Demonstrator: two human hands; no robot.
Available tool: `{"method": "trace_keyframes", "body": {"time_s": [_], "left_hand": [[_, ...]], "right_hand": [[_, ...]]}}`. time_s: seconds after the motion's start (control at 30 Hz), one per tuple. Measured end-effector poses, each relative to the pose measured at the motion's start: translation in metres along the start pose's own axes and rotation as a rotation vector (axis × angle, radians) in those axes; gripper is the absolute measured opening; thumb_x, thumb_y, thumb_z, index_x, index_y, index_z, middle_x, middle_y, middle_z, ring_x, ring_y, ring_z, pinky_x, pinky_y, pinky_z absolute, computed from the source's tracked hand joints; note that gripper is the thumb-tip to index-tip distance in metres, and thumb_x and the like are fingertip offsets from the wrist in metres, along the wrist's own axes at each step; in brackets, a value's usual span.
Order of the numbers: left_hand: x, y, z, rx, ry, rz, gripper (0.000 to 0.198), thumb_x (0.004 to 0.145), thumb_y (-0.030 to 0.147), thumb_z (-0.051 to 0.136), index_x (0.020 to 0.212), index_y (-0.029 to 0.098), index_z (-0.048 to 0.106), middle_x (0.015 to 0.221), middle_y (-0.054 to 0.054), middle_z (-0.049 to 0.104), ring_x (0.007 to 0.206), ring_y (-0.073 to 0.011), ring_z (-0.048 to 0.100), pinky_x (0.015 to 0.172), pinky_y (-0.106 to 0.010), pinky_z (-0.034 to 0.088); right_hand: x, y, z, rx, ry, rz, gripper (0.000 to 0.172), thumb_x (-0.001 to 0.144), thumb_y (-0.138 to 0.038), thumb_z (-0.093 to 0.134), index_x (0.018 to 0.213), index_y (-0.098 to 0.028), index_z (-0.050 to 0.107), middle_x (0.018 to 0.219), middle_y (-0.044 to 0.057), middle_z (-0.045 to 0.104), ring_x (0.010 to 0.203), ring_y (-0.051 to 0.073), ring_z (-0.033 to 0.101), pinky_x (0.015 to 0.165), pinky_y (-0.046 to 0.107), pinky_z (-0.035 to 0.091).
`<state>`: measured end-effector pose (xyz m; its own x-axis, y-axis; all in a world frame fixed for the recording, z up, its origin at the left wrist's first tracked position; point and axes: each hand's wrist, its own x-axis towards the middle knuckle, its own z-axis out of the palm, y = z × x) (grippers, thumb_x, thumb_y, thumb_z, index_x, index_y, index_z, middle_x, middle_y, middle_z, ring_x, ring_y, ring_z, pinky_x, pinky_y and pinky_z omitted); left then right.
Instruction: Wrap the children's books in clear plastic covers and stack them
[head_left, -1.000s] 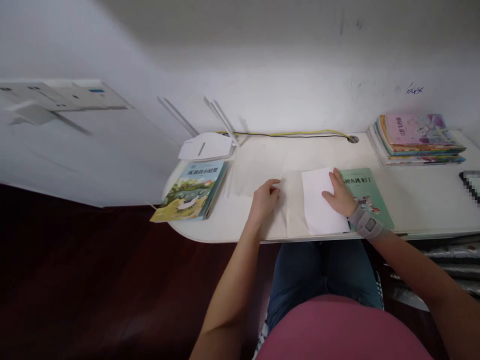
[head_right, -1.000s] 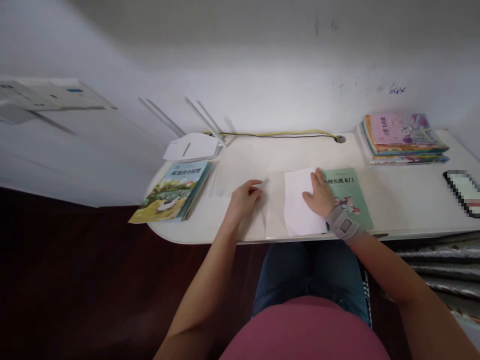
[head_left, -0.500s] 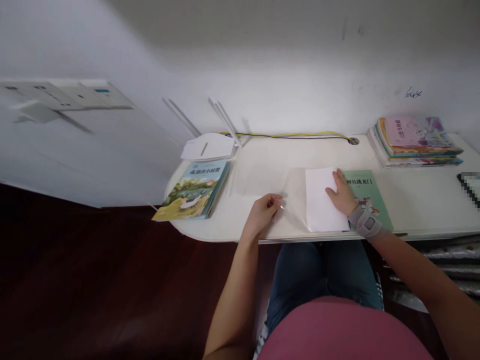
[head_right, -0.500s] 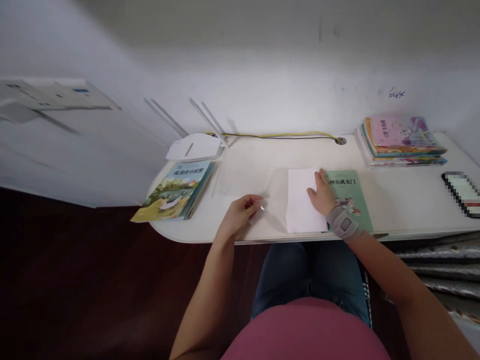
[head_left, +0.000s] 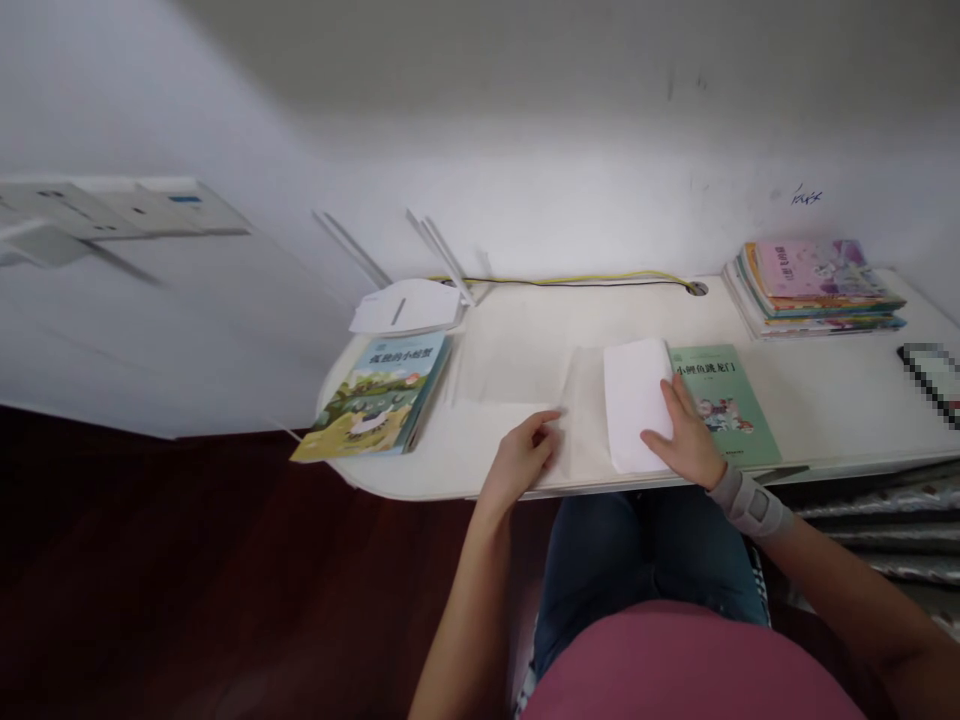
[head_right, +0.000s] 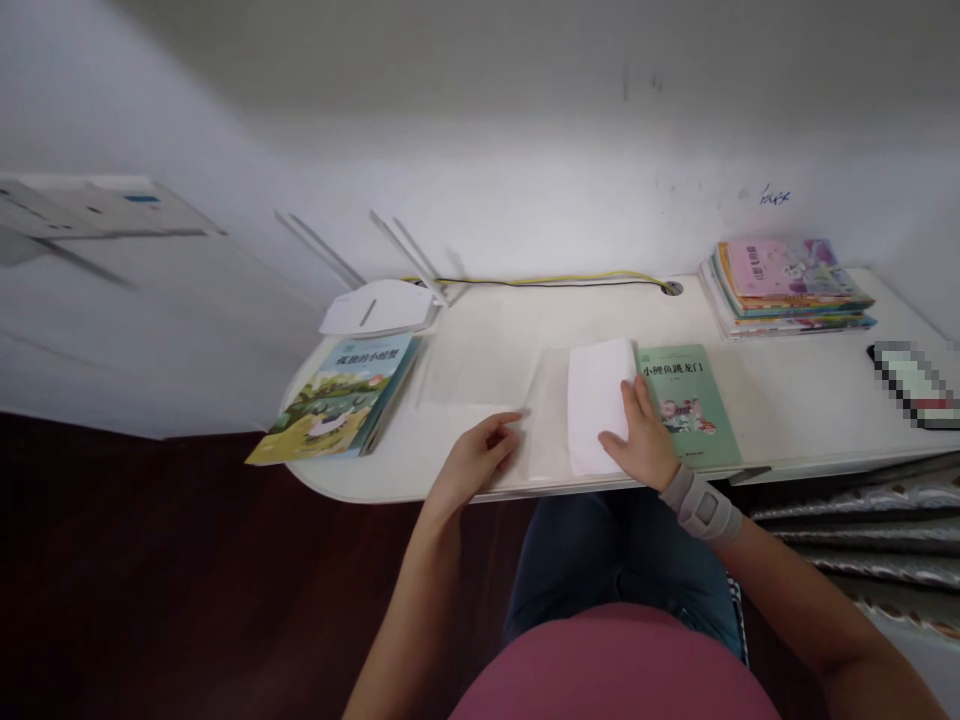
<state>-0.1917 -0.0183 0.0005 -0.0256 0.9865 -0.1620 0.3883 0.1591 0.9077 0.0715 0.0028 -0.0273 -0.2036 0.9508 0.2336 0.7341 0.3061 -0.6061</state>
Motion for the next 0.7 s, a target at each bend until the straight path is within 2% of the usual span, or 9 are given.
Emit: {"method": "trace_keyframes", "body": {"time_s": [0.17,0.33,0.4,0.57,0.7], "left_hand": [[-0.002,-0.001,0.000,-0.062,0.032,0.002,0.037,0.073,0.034,0.055,0.105,0.016,0.059,0.065,0.005,0.050,0.047,-0.0071,0.046,0.048,-0.021,0.038],[-0.001,-0.002,0.001,-0.084,0.041,0.000,0.038,0.071,0.036,0.057,0.102,0.015,0.060,0.064,0.005,0.050,0.047,-0.0071,0.046,0.047,-0.021,0.038],[0.000,-0.002,0.002,-0.094,0.042,0.000,0.039,0.069,0.037,0.057,0.101,0.015,0.060,0.063,0.006,0.049,0.047,-0.0074,0.046,0.047,-0.022,0.037],[-0.002,-0.002,0.003,-0.065,0.070,0.009,0.036,0.070,0.035,0.055,0.100,0.015,0.060,0.061,0.006,0.049,0.046,-0.0075,0.045,0.047,-0.022,0.036],[-0.002,-0.006,0.003,-0.038,0.063,0.031,0.036,0.071,0.034,0.055,0.101,0.016,0.061,0.065,0.006,0.050,0.046,-0.0074,0.046,0.048,-0.022,0.037]], "right_hand": [[0.002,-0.002,-0.001,-0.066,0.009,-0.021,0.074,0.080,-0.031,0.055,0.146,-0.015,0.025,0.155,0.016,0.016,0.142,0.031,0.017,0.111,0.050,0.029],[0.002,-0.002,-0.007,-0.071,-0.052,-0.157,0.074,0.086,-0.045,0.048,0.147,-0.012,0.021,0.154,0.018,0.016,0.143,0.029,0.012,0.113,0.049,0.023],[0.001,-0.005,-0.005,-0.117,-0.063,-0.167,0.076,0.087,-0.048,0.047,0.147,-0.011,0.019,0.154,0.019,0.014,0.143,0.029,0.011,0.112,0.050,0.023],[-0.003,-0.016,0.002,-0.267,-0.064,-0.175,0.073,0.086,-0.041,0.050,0.147,-0.011,0.022,0.155,0.019,0.011,0.143,0.031,0.009,0.111,0.051,0.025],[-0.002,-0.013,-0.006,-0.259,-0.207,-0.268,0.076,0.084,-0.051,0.052,0.145,-0.012,0.029,0.154,0.018,0.015,0.143,0.031,0.008,0.112,0.051,0.021]]}}
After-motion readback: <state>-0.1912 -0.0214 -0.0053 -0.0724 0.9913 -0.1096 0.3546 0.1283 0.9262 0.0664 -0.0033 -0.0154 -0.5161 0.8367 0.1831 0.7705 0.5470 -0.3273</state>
